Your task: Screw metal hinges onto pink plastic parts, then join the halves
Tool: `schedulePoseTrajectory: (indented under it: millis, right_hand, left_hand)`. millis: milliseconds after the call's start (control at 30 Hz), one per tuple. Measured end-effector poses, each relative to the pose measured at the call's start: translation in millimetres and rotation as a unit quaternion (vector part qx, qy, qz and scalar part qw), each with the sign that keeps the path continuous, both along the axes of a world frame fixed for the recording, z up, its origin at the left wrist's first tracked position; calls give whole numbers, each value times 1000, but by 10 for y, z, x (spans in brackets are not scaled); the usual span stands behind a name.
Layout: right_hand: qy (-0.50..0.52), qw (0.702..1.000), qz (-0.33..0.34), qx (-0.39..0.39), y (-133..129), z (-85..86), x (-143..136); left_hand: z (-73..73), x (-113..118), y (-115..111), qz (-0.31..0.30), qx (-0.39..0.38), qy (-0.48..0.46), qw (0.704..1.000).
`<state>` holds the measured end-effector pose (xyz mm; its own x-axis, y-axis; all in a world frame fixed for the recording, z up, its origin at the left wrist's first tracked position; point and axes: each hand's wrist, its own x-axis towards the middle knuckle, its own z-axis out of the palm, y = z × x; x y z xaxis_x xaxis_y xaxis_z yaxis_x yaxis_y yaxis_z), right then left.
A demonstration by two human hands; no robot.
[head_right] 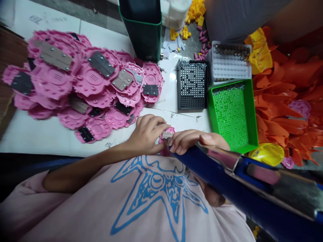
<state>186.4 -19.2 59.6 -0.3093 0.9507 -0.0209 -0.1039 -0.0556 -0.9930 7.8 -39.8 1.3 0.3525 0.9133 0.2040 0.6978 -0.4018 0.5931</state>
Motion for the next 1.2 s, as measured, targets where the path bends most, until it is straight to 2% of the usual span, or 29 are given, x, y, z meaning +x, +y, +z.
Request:
schedulePoseTrajectory:
  millis: [100,200,267,667,833,1000,1200]
  right_hand:
    - [9,997,5,72,20,37,10]
    - [44,988,-46,143,12,63,-42]
    - [60,983,-61,161,-2,77,-81]
    - [7,993,-47,112,-27,51,-11]
    - [18,991,-42,124,-3,74,-10]
    - [-35,988,-65,136,-16,51,-49]
    - [-52,984,-83,149,-24,50,-138]
  left_hand:
    - [-7,-11,-10,3,14,-33,999]
    - [-21,-13,-13,2,12,-36,999]
    - [-28,-9,-9,-2,8,-34,999]
    - [-51,-15,-12,-23,13,-38,999]
    - [-61,-16,1,-26,13,-49,998]
    - [-39,-17,3,-21,8,-58,998]
    - [-12,4,11,-23,-2,-15,1000]
